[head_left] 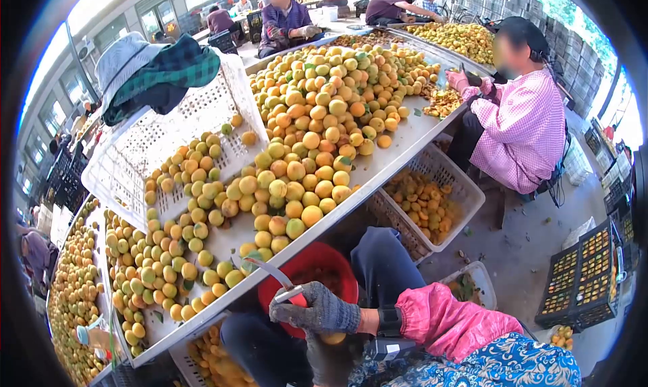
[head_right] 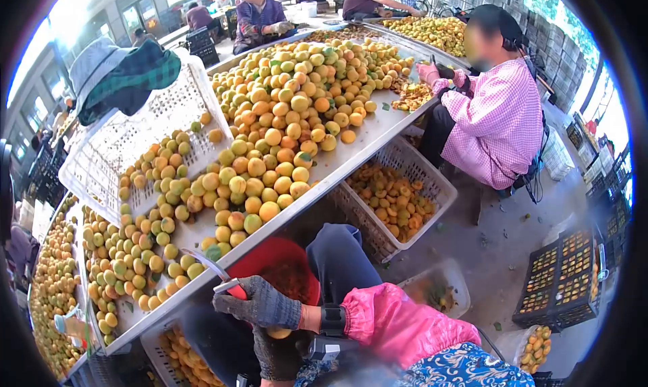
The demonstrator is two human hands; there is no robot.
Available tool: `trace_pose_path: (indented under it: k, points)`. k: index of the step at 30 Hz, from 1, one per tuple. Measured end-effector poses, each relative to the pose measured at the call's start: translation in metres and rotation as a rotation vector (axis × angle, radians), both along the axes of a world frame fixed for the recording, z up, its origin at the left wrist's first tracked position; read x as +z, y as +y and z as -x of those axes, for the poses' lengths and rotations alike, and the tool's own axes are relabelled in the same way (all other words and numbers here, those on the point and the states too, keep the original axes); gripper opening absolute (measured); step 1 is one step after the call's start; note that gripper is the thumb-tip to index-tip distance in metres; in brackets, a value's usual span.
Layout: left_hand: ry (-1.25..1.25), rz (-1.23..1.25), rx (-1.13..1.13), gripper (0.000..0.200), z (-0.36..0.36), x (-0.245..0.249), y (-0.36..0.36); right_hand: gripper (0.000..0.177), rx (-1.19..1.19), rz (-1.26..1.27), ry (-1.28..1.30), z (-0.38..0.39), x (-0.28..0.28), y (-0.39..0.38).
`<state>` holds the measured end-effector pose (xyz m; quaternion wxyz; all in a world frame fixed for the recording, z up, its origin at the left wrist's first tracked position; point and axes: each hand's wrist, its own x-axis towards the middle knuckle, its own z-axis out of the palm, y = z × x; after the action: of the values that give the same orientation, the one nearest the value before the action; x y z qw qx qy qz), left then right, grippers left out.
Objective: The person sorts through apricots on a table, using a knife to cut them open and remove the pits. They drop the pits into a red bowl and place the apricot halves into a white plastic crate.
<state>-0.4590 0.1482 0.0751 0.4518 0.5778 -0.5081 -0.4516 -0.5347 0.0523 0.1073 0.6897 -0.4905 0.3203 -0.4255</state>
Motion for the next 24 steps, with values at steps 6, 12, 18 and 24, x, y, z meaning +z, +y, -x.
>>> trace_pose_path:
  k: [6, 12, 18, 24]
  points:
    - [0.992, -0.577, 0.171, 0.051, -0.012, -0.004, -0.015, 0.017, 0.018, 0.048, -0.027, 0.020, 0.017, -0.009]
    - [1.289, -0.483, -0.033, 0.048, -0.015, -0.009, -0.019, 0.015, -0.208, -0.119, -0.161, 0.037, 0.020, 0.000]
    - [1.240, -0.527, 0.153, 0.057, 0.001, -0.021, -0.023, 0.026, -0.380, -0.212, -0.199, 0.025, 0.012, 0.009]
    - [1.233, -0.496, 0.246, 0.051, 0.012, -0.020, -0.025, 0.025, -0.439, -0.181, -0.233, 0.023, -0.004, 0.014]
